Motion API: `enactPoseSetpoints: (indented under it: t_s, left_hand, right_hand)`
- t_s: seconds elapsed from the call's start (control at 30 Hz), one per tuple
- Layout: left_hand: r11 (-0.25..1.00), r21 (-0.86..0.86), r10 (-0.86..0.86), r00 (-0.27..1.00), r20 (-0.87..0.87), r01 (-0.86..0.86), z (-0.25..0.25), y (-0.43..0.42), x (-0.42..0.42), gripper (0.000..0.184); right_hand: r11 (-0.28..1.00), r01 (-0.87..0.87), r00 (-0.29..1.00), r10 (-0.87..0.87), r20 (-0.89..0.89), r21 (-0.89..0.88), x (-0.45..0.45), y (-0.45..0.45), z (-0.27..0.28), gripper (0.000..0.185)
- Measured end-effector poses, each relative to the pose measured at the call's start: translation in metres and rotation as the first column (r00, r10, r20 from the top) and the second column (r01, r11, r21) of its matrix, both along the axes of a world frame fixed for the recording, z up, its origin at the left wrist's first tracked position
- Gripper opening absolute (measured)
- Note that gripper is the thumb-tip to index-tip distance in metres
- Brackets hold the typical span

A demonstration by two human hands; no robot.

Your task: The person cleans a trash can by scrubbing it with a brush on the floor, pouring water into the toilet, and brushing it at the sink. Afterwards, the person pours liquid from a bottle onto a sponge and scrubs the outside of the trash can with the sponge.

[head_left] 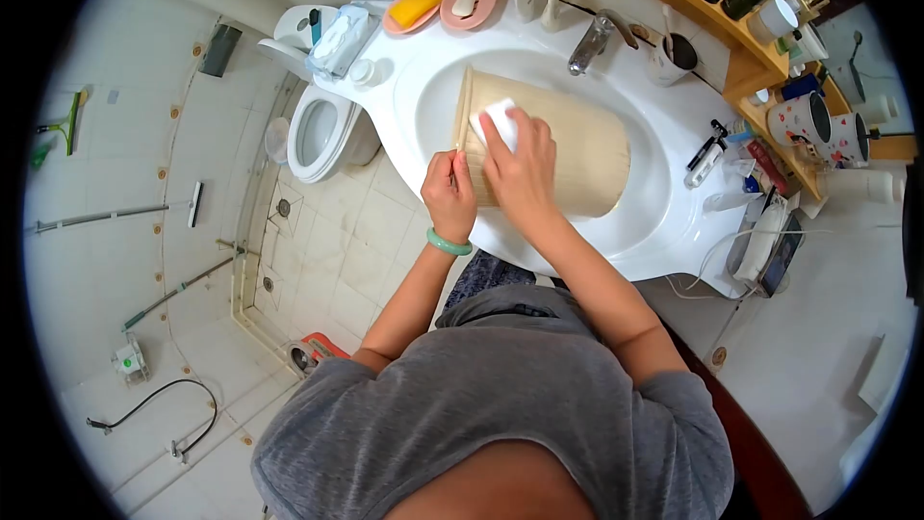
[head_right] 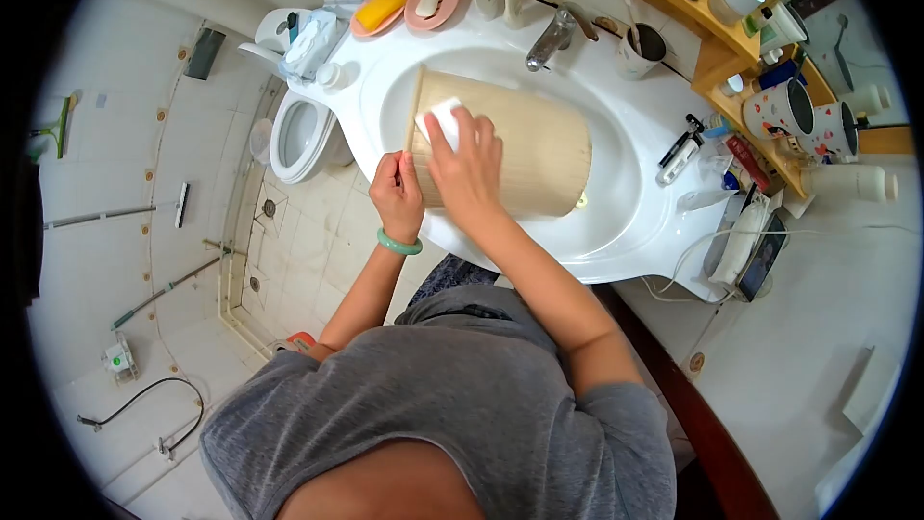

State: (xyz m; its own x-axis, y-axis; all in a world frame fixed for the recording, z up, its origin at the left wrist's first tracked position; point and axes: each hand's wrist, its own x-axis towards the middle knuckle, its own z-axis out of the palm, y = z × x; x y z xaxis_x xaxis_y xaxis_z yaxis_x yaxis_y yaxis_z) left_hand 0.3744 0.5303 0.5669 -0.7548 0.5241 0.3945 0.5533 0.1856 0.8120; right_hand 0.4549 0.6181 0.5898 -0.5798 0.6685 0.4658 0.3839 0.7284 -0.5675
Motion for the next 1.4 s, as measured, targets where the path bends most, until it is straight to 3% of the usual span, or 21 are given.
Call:
enactPoseSetpoints:
  t_s: [0.03, 0.2, 0.27, 0.37, 0.53, 0.77, 0.83, 0.9, 0.97, 1.07, 1.27, 1.4]
  left_hand:
    - [1.000, 0.005, 0.001, 1.000, 0.001, -0.001, 0.000, 0.002, -0.001, 0.017]
    - [0.996, -0.076, -0.056, 0.996, -0.067, 0.051, 0.003, 0.005, -0.005, 0.013]
    - [0.994, -0.090, -0.061, 0.995, -0.083, 0.054, 0.002, 0.005, -0.010, 0.014]
    - [0.993, -0.091, -0.078, 0.991, -0.108, 0.068, -0.001, 0.007, -0.015, 0.015]
    - [0.994, -0.093, -0.063, 0.990, -0.129, 0.051, -0.014, 0.015, -0.026, 0.018]
    - [0.999, -0.035, -0.036, 0.997, -0.066, 0.033, -0.024, 0.032, -0.031, 0.021]
    - [0.994, -0.020, -0.111, 0.989, -0.100, 0.109, -0.027, 0.034, -0.037, 0.020]
    - [0.993, -0.035, -0.115, 0.987, -0.116, 0.111, -0.032, 0.034, -0.041, 0.019]
    - [0.992, -0.052, -0.117, 0.984, -0.134, 0.111, -0.033, 0.036, -0.041, 0.019]
    - [0.995, -0.029, -0.101, 0.988, -0.113, 0.099, -0.032, 0.038, -0.041, 0.019]
    - [0.995, -0.027, -0.095, 0.991, -0.090, 0.093, -0.031, 0.034, -0.040, 0.020]
    - [0.988, -0.024, -0.157, 0.982, -0.106, 0.156, -0.029, 0.031, -0.041, 0.019]
  right_hand:
    - [0.996, -0.020, 1.000, 0.018, 0.022, 0.091, 0.013, 0.000, -0.007, 0.047]
    - [0.995, 0.021, 0.992, -0.033, 0.124, 0.095, 0.104, 0.040, -0.033, 0.047]
    - [0.994, -0.110, 0.990, 0.112, 0.088, -0.026, 0.116, 0.053, -0.034, 0.048]
    - [0.984, -0.176, 0.980, 0.175, 0.092, 0.010, 0.071, 0.056, -0.033, 0.046]
    - [0.960, -0.267, 0.955, 0.276, 0.106, -0.086, -0.003, 0.066, -0.014, 0.041]
    - [0.977, -0.182, 0.945, 0.206, 0.253, -0.114, 0.090, 0.102, -0.032, 0.043]
    - [0.976, -0.193, 0.942, 0.214, 0.259, -0.105, 0.075, 0.101, -0.031, 0.043]
    - [0.977, -0.194, 0.942, 0.210, 0.260, -0.086, 0.045, 0.101, -0.029, 0.043]
    - [0.952, -0.294, 0.945, 0.302, 0.127, -0.082, 0.006, 0.098, -0.028, 0.043]
    - [0.950, -0.299, 0.942, 0.309, 0.133, -0.092, -0.010, 0.094, -0.016, 0.046]
    - [0.961, -0.254, 0.932, 0.274, 0.239, -0.114, 0.095, 0.125, -0.044, 0.044]
    - [0.941, -0.327, 0.924, 0.337, 0.180, -0.083, 0.039, 0.108, -0.029, 0.046]
